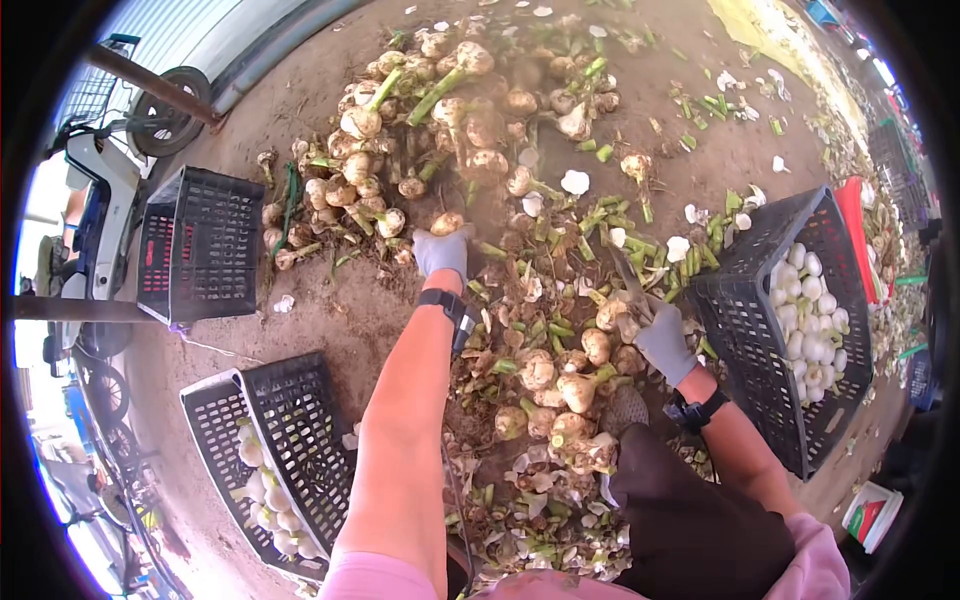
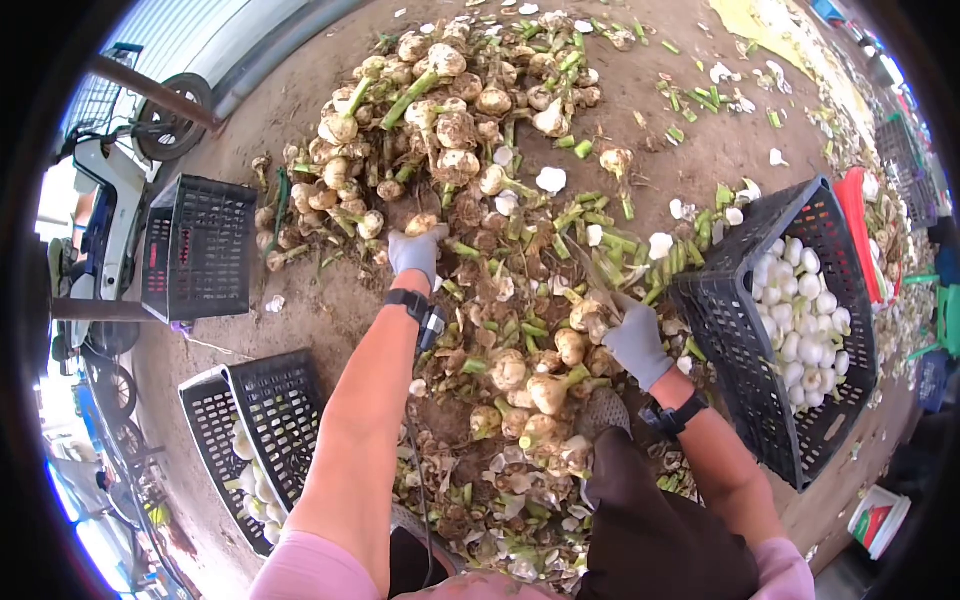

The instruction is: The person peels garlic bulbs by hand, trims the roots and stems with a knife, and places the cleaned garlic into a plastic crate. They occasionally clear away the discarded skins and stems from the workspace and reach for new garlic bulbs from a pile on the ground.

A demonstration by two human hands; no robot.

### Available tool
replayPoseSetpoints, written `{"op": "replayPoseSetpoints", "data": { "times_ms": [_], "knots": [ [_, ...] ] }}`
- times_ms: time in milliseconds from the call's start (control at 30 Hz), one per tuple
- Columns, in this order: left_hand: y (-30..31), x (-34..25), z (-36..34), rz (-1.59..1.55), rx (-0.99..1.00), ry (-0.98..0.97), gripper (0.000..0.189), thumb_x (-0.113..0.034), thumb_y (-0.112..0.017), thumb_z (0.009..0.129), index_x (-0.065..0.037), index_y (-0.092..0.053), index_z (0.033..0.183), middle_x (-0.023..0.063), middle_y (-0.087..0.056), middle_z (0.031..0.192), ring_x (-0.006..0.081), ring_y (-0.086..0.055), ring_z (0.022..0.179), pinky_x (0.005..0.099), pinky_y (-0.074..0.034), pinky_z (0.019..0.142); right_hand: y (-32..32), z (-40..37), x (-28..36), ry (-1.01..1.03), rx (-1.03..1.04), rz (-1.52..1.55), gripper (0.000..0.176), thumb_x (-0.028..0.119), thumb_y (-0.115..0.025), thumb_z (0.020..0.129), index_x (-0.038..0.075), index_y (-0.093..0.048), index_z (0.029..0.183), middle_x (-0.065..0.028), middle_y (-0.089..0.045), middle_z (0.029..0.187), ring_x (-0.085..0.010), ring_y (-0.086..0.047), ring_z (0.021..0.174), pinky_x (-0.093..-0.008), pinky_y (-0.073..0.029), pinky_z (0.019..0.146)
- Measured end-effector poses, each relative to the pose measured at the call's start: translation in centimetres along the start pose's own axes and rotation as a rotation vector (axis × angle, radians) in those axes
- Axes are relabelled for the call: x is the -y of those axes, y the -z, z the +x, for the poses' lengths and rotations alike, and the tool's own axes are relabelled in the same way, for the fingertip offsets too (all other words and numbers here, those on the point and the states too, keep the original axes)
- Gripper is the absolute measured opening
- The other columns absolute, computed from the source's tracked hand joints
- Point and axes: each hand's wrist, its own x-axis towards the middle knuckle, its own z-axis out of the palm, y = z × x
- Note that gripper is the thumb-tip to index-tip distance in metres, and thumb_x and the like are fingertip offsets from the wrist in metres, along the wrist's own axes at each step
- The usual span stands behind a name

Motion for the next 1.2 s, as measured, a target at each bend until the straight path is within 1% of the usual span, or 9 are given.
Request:
{"op": "replayPoseSetpoints", "data": {
  "times_ms": [267, 433, 500, 600, 700, 867, 900, 1033, 1200],
  "knots": [
    [5.3, -3.5, -12.1, -0.740, 0.803, -0.174, 0.078, 0.019, -0.044, 0.063, -0.007, -0.037, 0.137, 0.0141, -0.058, 0.115, 0.0246, -0.064, 0.092, 0.0349, -0.057, 0.079, -0.3, -0.3, 7.3, 0.262, 0.036, -0.470, 0.024, 0.019, -0.076, 0.074, 0.005, -0.062, 0.088, -0.0097, -0.062, 0.073, -0.0232, -0.060, 0.062, -0.0354, -0.048, 0.059],
    [5.0, -2.8, -16.6, -0.544, 0.970, -0.325, 0.060, -0.009, -0.075, 0.082, -0.005, -0.042, 0.131, 0.0109, -0.060, 0.122, 0.0186, -0.064, 0.104, 0.0350, -0.055, 0.092, -2.4, -2.1, 11.0, 0.752, -0.090, -0.675, 0.031, 0.016, -0.076, 0.062, 0.013, -0.059, 0.087, -0.0081, -0.060, 0.074, -0.0270, -0.064, 0.064, -0.0396, -0.050, 0.058],
    [4.8, -2.5, -16.7, -0.924, 1.122, 0.073, 0.055, -0.012, -0.074, 0.084, -0.004, -0.043, 0.129, 0.0098, -0.062, 0.120, 0.0176, -0.064, 0.104, 0.0325, -0.054, 0.093, -2.8, -2.8, 11.2, 0.781, -0.068, -0.691, 0.031, 0.016, -0.074, 0.061, 0.013, -0.058, 0.088, -0.0076, -0.059, 0.077, -0.0273, -0.063, 0.065, -0.0400, -0.049, 0.057],
    [6.2, -3.4, -17.6, -0.568, 0.949, -0.230, 0.049, -0.012, -0.075, 0.078, -0.001, -0.050, 0.118, 0.0078, -0.065, 0.102, 0.0172, -0.065, 0.087, 0.0302, -0.054, 0.081, -2.9, -3.1, 11.1, 0.753, -0.071, -0.644, 0.027, 0.017, -0.072, 0.068, 0.012, -0.060, 0.091, -0.0106, -0.062, 0.077, -0.0295, -0.065, 0.069, -0.0413, -0.050, 0.060],
    [7.3, -5.1, -21.6, -0.078, 0.484, -0.935, 0.062, -0.010, -0.080, 0.062, 0.003, -0.050, 0.115, 0.0064, -0.068, 0.083, 0.0183, -0.067, 0.068, 0.0286, -0.056, 0.069, -1.5, 1.2, 8.9, 0.119, 0.065, -0.715, 0.020, 0.017, -0.069, 0.077, 0.010, -0.062, 0.094, -0.0131, -0.065, 0.078, -0.0315, -0.067, 0.072, -0.0427, -0.052, 0.063],
    [8.8, -6.2, -23.7, -0.176, 0.580, -0.698, 0.070, -0.011, -0.085, 0.062, -0.001, -0.050, 0.122, 0.0101, -0.060, 0.107, 0.0203, -0.062, 0.099, 0.0328, -0.053, 0.088, -0.1, -0.6, 5.4, -0.067, 0.015, -0.552, 0.022, 0.021, -0.070, 0.082, 0.002, -0.062, 0.087, -0.0181, -0.067, 0.078, -0.0311, -0.066, 0.069, -0.0413, -0.053, 0.066],
    [9.2, -6.9, -22.8, 0.156, 0.343, -1.121, 0.065, -0.010, -0.086, 0.061, -0.004, -0.054, 0.118, 0.0098, -0.056, 0.107, 0.0224, -0.058, 0.100, 0.0357, -0.052, 0.088, -0.3, -1.4, 5.2, 0.003, -0.001, -0.516, 0.025, 0.017, -0.073, 0.077, 0.000, -0.063, 0.093, -0.0186, -0.066, 0.080, -0.0314, -0.066, 0.072, -0.0406, -0.052, 0.068],
    [9.6, -6.2, -22.8, 0.238, 0.131, -0.982, 0.059, 0.002, -0.076, 0.065, -0.006, -0.052, 0.118, 0.0107, -0.054, 0.107, 0.0245, -0.057, 0.100, 0.0382, -0.053, 0.087, -0.9, -2.6, 2.9, 0.127, 0.009, -0.344, 0.032, 0.015, -0.073, 0.076, -0.003, -0.063, 0.101, -0.0192, -0.067, 0.081, -0.0338, -0.065, 0.073, -0.0387, -0.050, 0.067],
    [8.3, -6.1, -23.8, -0.887, 0.633, -0.141, 0.062, 0.020, -0.046, 0.065, -0.005, -0.042, 0.122, 0.0111, -0.060, 0.101, 0.0244, -0.065, 0.091, 0.0372, -0.059, 0.080, 0.4, -4.0, 8.8, 0.256, 0.040, -0.088, 0.020, 0.009, -0.070, 0.080, -0.002, -0.063, 0.095, -0.0168, -0.066, 0.075, -0.0236, -0.066, 0.067, -0.0329, -0.048, 0.058]
  ]
}}
